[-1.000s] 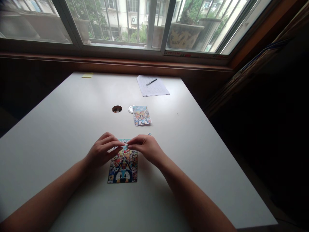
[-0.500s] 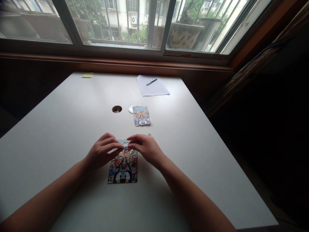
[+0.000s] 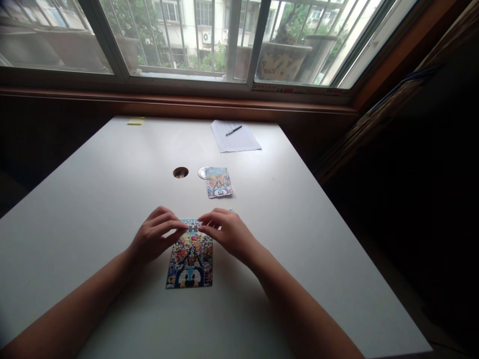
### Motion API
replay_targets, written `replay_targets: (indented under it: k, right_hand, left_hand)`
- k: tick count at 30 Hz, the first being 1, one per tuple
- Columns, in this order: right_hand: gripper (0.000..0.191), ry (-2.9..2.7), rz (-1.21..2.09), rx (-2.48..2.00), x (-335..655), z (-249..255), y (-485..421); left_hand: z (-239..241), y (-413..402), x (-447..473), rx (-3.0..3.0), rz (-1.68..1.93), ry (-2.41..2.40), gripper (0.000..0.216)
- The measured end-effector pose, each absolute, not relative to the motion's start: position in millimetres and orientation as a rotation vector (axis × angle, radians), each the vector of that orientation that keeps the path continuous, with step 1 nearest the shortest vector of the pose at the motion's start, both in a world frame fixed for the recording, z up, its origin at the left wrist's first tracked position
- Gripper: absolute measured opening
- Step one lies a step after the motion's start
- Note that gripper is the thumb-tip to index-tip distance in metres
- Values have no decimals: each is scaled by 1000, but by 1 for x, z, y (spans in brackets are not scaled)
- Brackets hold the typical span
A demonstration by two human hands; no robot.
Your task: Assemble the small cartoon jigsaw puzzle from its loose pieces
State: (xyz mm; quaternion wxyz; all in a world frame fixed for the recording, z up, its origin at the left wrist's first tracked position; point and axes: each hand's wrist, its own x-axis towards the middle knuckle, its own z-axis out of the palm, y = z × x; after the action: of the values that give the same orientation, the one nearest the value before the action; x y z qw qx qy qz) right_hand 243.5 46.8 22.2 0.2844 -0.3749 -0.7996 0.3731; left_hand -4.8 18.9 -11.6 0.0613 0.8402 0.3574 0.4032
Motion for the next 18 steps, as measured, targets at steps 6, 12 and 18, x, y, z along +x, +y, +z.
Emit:
replay_targets:
  k: [6,12,18]
  right_hand:
    - [20,-2160,1007,-925,240,19,44]
    - [12,-2187,968,-917,239,18,43]
    - [11,-2222,915,-915,240,19,44]
  left_hand:
    - [-11,19,-4,2537,1230,1081,15]
    - [-11,19,-4,2545,1220,1076,14]
    - [-12,20,-2,2548,1225,1082,12]
